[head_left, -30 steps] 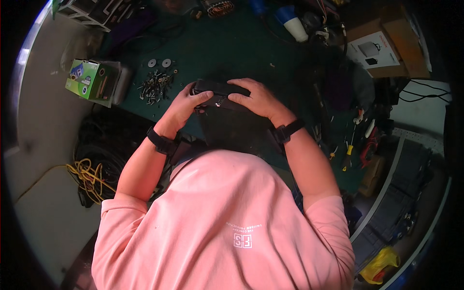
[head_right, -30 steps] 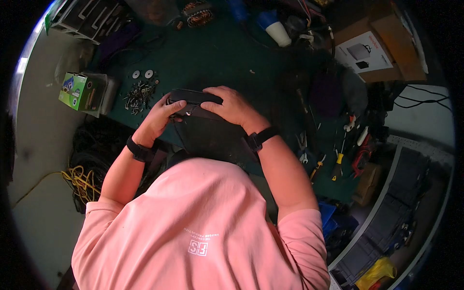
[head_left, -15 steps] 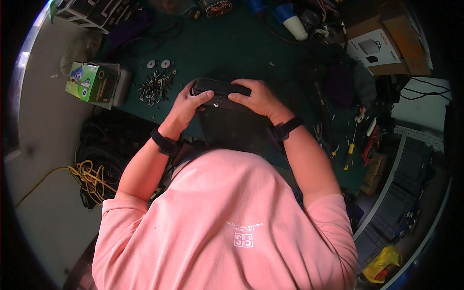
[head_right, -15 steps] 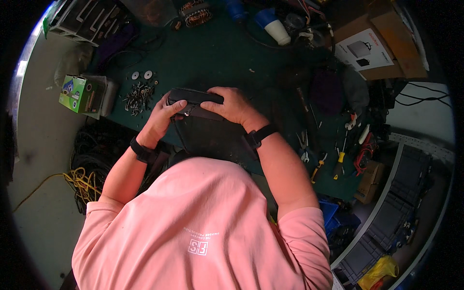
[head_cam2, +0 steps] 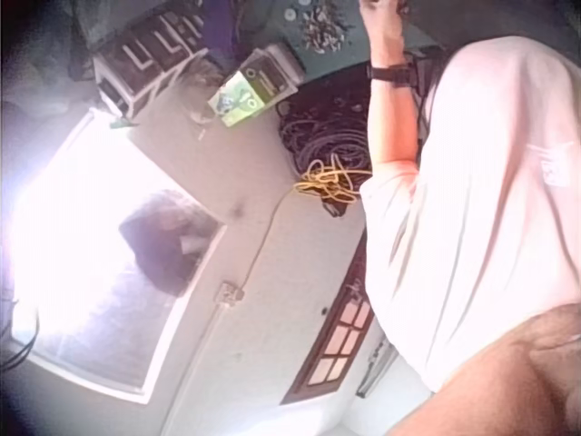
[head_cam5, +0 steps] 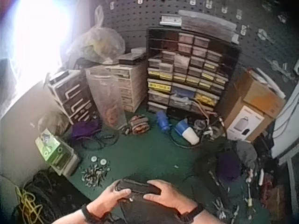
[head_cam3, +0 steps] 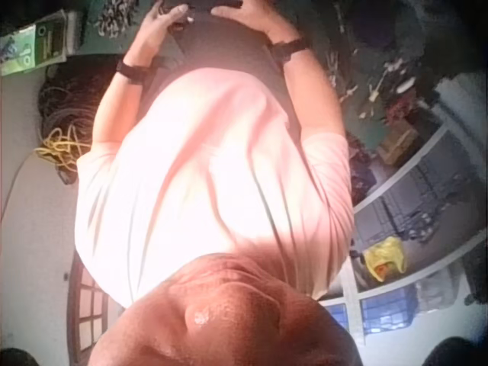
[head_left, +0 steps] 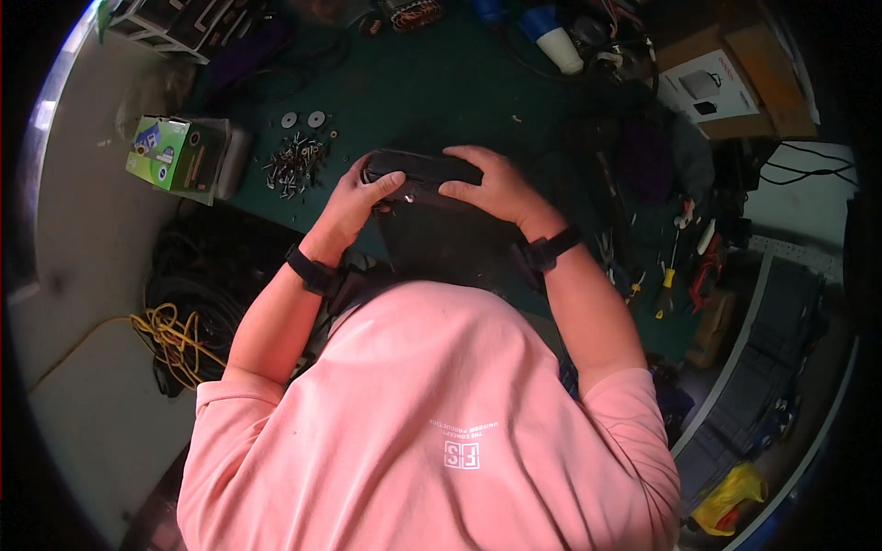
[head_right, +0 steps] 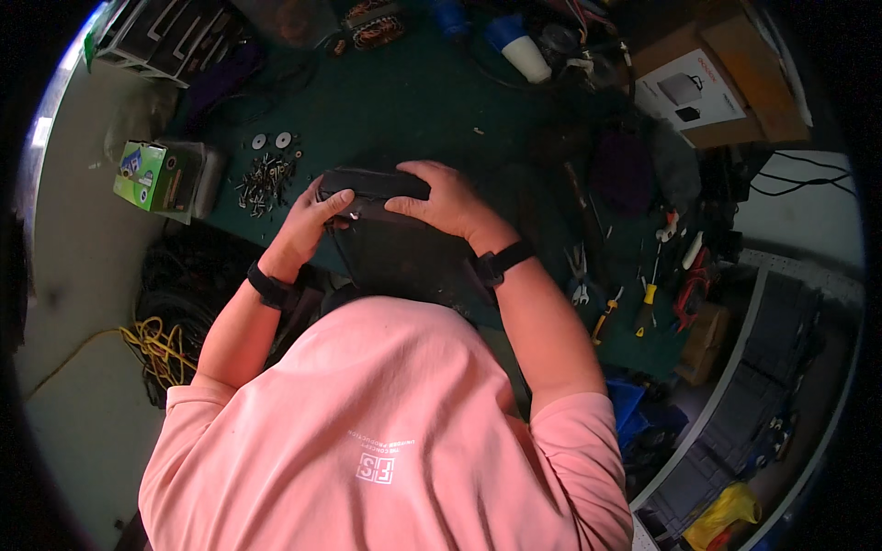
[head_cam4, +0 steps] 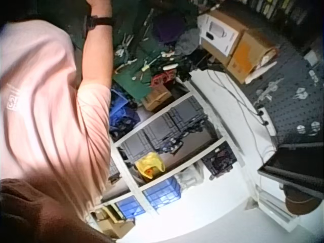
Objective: The person uses a hammer and screwdriver to pry open a black plastic electronic device on a workbench. They then use pliers to manipulate internal components and wires, repeatedly opening and closing the casing while inspecting the interior.
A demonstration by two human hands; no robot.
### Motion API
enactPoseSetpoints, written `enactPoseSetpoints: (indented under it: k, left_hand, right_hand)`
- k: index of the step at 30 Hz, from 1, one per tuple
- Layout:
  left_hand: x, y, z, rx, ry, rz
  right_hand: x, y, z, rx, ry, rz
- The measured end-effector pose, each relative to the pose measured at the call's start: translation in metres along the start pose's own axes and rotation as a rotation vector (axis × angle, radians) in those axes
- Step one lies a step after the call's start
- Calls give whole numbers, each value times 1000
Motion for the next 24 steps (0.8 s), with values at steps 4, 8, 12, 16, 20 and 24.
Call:
enactPoseSetpoints:
  k: [4,8,12,16,20,24]
  left_hand:
    - [-3,9,-1,-4,77,-69]
    - [11,9,0,16,118,-171]
    - [13,12,-6,56,119,-224]
    - [17,10,-10,88,193,-244]
    - [35,0,-7,119,160,-417]
    - [54,4,-11,102,46,-672]
  right_hand:
    - [-5,31,19,267,-57,24]
    - [-5,55,63,378,-108,-9]
    - [-9,70,110,351,-171,12]
    - [3,87,162,406,-294,70]
    - [10,91,200,442,-395,101]
    - [14,88,219,463,-454,85]
Point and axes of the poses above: each hand's wrist, its own z-axis away from the middle knuckle, its own y-axis out of the back of the hand, x = y × z, the point moved 4 cm from there along -z, towards the middle knuckle, and after that the axes turned 2 degrees about y, right-handed, at the moved point
